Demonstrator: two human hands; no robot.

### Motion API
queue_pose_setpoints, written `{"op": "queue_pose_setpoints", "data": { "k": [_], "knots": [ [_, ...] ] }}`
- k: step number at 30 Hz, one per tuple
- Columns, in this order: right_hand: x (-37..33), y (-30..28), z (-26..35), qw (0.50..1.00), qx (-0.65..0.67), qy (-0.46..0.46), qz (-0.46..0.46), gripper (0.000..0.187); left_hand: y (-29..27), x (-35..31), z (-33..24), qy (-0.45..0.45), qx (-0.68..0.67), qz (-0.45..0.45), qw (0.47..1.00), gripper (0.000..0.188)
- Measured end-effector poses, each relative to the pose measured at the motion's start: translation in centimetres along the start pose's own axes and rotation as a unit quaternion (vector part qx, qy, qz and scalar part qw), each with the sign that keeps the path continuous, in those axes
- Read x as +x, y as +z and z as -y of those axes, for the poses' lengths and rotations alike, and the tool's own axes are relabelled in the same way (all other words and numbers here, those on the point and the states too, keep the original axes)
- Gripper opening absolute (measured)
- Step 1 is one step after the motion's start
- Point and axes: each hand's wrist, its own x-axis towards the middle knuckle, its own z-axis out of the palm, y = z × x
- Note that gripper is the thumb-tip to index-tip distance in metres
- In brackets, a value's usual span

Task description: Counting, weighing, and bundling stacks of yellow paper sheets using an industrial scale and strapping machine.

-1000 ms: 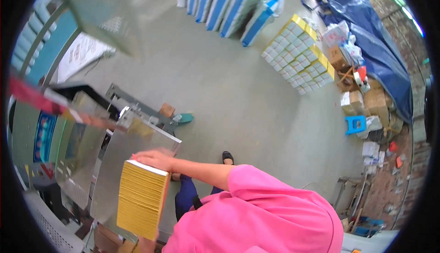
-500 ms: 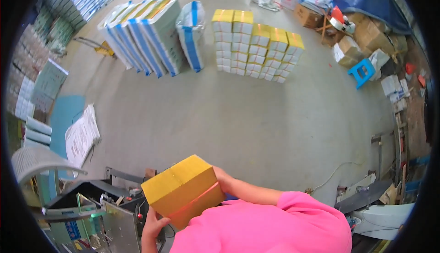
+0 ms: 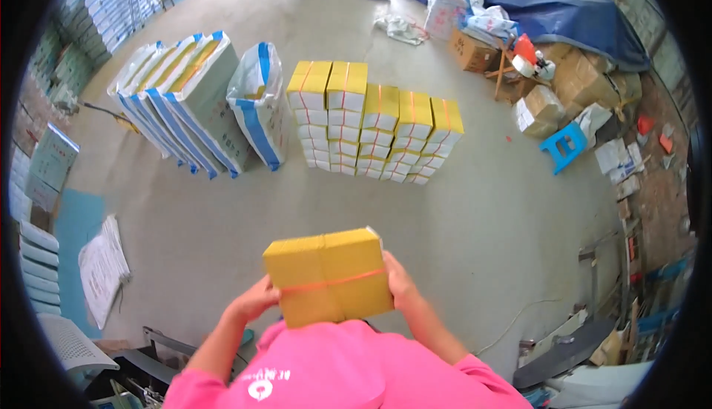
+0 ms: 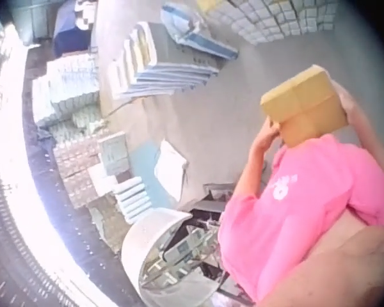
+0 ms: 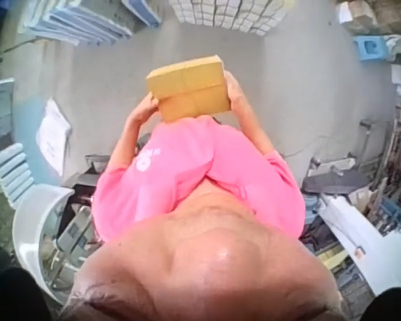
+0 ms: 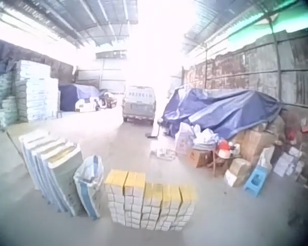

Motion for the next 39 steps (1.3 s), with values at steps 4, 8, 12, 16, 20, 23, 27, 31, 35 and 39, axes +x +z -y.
{"op": "queue_pose_setpoints", "data": {
  "k": [4, 8, 12, 16, 20, 23, 27, 31, 35, 39],
  "knots": [
    [6.7, -4.0, 8.4, 0.999, 0.048, -0.018, -0.012, 0.041, -1.4, 10.9, -7.7, -0.004, 0.011, 0.086, 0.996, 0.115],
    [16.0, -9.0, 15.4, 0.996, 0.012, -0.090, -0.026, 0.043, -0.4, 20.2, -15.8, -0.014, 0.010, 0.116, 0.993, 0.111],
    [26.2, -11.8, 23.6, 0.998, -0.026, 0.061, 0.009, 0.046, -0.4, 30.8, -16.8, 0.005, -0.082, 0.106, 0.991, 0.093],
    [39.5, -12.4, 32.1, 0.961, -0.165, 0.204, 0.091, 0.048, 0.1, 41.9, -15.9, -0.011, -0.250, 0.089, 0.964, 0.081],
    [56.4, -17.3, 34.2, 0.927, -0.280, 0.211, 0.128, 0.054, 2.7, 53.0, -18.5, 0.024, -0.385, 0.029, 0.922, 0.080],
    [66.9, -16.8, 38.4, 0.879, -0.336, 0.280, 0.190, 0.057, 4.0, 59.2, -20.2, 0.010, -0.444, -0.054, 0.894, 0.076],
    [76.7, -15.1, 42.1, 0.821, -0.376, 0.344, 0.257, 0.055, 4.5, 67.3, -23.1, 0.045, -0.494, -0.121, 0.860, 0.069],
    [82.8, -13.4, 42.9, 0.800, -0.403, 0.364, 0.257, 0.054, 3.5, 72.3, -24.7, 0.046, -0.509, -0.198, 0.836, 0.067],
    [88.1, -13.4, 39.7, 0.793, -0.415, 0.347, 0.281, 0.051, 2.1, 75.2, -24.4, 0.062, -0.530, -0.230, 0.814, 0.067],
    [85.7, -6.5, 38.8, 0.756, -0.476, 0.279, 0.354, 0.051, 0.5, 73.4, -23.7, 0.062, -0.495, -0.302, 0.812, 0.065]
  ]
}}
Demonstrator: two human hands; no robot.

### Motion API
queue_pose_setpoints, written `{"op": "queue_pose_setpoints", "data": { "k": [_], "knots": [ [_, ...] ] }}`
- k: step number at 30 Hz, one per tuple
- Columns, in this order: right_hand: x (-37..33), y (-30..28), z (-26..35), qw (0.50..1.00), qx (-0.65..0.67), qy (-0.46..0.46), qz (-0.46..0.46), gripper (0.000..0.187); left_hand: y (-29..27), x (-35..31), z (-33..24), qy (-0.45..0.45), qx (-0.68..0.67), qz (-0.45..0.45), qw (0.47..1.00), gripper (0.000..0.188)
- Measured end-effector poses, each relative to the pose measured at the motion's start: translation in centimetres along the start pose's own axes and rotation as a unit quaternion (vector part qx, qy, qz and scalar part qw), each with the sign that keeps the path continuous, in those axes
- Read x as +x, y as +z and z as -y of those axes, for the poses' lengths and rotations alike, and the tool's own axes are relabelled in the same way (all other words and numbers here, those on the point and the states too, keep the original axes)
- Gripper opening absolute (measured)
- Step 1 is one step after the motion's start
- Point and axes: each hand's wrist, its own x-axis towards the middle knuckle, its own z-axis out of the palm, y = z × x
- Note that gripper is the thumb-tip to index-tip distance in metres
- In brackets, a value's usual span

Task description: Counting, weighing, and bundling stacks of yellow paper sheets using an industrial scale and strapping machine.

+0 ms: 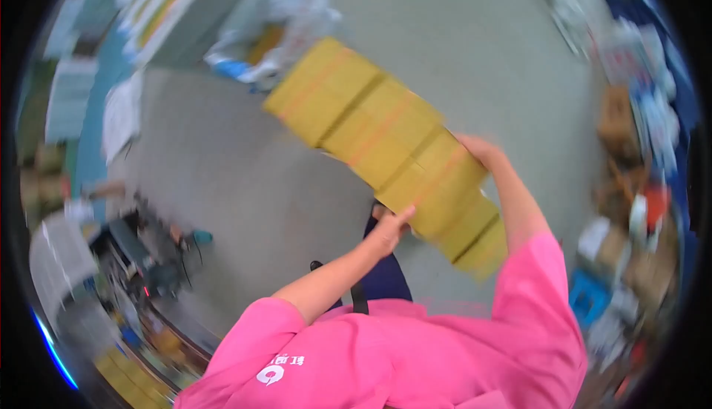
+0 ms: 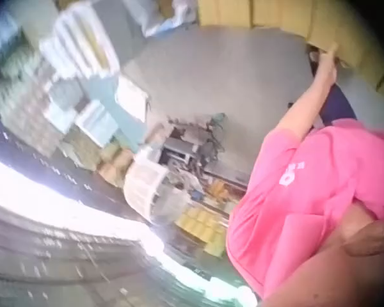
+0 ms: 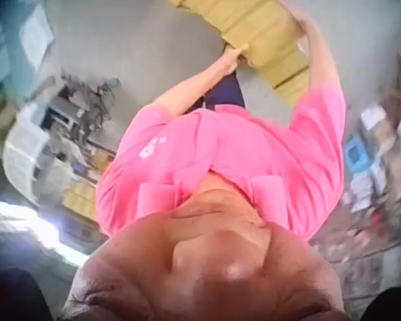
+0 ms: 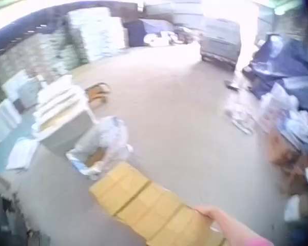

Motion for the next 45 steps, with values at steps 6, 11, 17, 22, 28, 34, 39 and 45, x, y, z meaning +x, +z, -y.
{"op": "queue_pose_setpoints", "data": {
  "k": [6, 11, 17, 22, 28, 34, 39, 45],
  "knots": [
    [0.6, -9.0, -16.5, 0.914, 0.060, -0.206, -0.345, 0.041, -3.1, -4.9, -2.7, 0.059, 0.309, -0.127, 0.941, 0.090],
    [6.7, -3.2, -4.5, 0.840, -0.114, -0.362, -0.387, 0.034, -20.2, -22.0, -2.2, 0.179, -0.017, -0.289, 0.940, 0.095],
    [10.7, 23.5, 12.4, 0.866, -0.201, -0.424, -0.176, 0.033, -35.5, -40.2, 12.5, 0.242, -0.276, -0.487, 0.793, 0.077],
    [13.2, 50.3, 14.0, 0.868, -0.289, -0.403, 0.016, 0.033, -40.8, -49.3, 24.5, 0.253, -0.417, -0.495, 0.719, 0.057],
    [15.1, 78.7, 9.5, 0.845, -0.368, -0.337, 0.191, 0.032, -45.0, -57.4, 32.8, 0.281, -0.468, -0.494, 0.676, 0.044],
    [15.8, 99.8, 1.5, 0.806, -0.454, -0.218, 0.312, 0.032, -48.7, -59.0, 39.9, 0.295, -0.576, -0.551, 0.528, 0.044],
    [15.3, 115.6, -6.2, 0.750, -0.520, -0.090, 0.399, 0.031, -51.5, -59.7, 46.2, 0.084, -0.652, -0.546, 0.519, 0.036],
    [13.7, 126.0, -8.3, 0.716, -0.570, -0.009, 0.404, 0.029, -56.1, -64.3, 48.4, 0.027, -0.732, -0.522, 0.437, 0.036]
  ]
}}
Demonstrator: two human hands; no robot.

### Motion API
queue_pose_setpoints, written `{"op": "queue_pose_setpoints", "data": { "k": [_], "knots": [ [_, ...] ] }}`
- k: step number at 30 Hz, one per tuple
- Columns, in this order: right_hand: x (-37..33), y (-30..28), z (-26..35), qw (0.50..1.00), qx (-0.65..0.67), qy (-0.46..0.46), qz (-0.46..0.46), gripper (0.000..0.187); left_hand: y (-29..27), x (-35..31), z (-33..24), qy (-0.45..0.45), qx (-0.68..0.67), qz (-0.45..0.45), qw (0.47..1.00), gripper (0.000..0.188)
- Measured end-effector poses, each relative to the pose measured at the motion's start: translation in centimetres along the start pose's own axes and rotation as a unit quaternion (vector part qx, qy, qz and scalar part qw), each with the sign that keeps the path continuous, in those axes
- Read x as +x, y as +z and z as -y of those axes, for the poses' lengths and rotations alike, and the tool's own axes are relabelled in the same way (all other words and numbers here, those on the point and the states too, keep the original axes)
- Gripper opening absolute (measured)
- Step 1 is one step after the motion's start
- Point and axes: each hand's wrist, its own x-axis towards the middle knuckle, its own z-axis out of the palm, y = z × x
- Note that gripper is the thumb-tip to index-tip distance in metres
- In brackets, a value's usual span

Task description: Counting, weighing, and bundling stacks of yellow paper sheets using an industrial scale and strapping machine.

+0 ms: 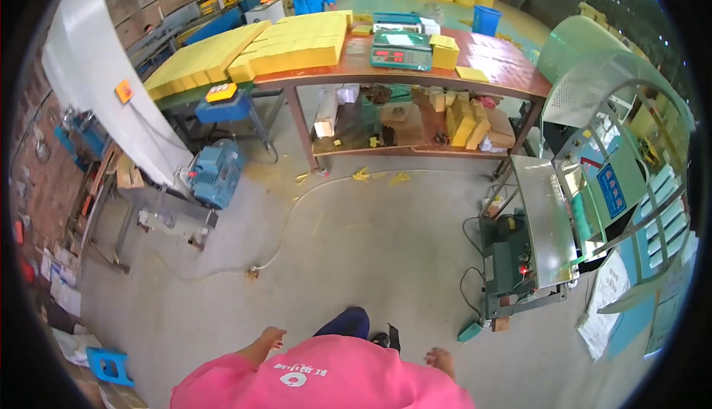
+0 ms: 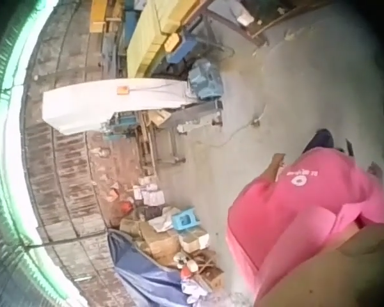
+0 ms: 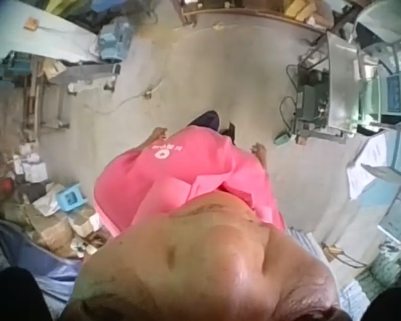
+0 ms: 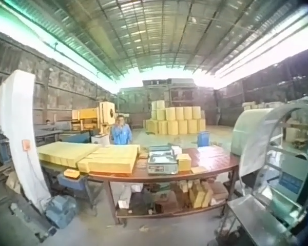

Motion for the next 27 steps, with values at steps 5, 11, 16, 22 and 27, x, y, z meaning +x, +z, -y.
{"op": "queue_pose_setpoints", "data": {
  "k": [5, 11, 16, 22, 27],
  "knots": [
    [5.0, 2.0, 12.3, 0.937, -0.330, -0.100, -0.063, 0.024, -3.5, 6.5, -14.4, 0.569, 0.310, 0.274, 0.711, 0.036],
    [5.9, 7.1, 11.0, 0.947, 0.240, -0.006, -0.215, 0.024, 14.8, 5.8, -48.4, 0.385, 0.418, 0.076, 0.819, 0.036],
    [7.6, 4.0, 3.9, 0.828, 0.467, 0.122, -0.287, 0.040, 35.3, -9.5, -64.7, 0.623, 0.642, 0.050, 0.444, 0.055],
    [12.2, -10.5, 11.9, 0.826, 0.444, -0.002, -0.347, 0.059, 57.3, -26.0, -60.4, 0.767, 0.595, 0.136, 0.199, 0.081],
    [18.0, -21.2, 19.5, 0.846, 0.449, -0.034, -0.286, 0.066, 65.5, -28.3, -59.1, 0.737, 0.645, 0.099, 0.176, 0.085]
  ]
}}
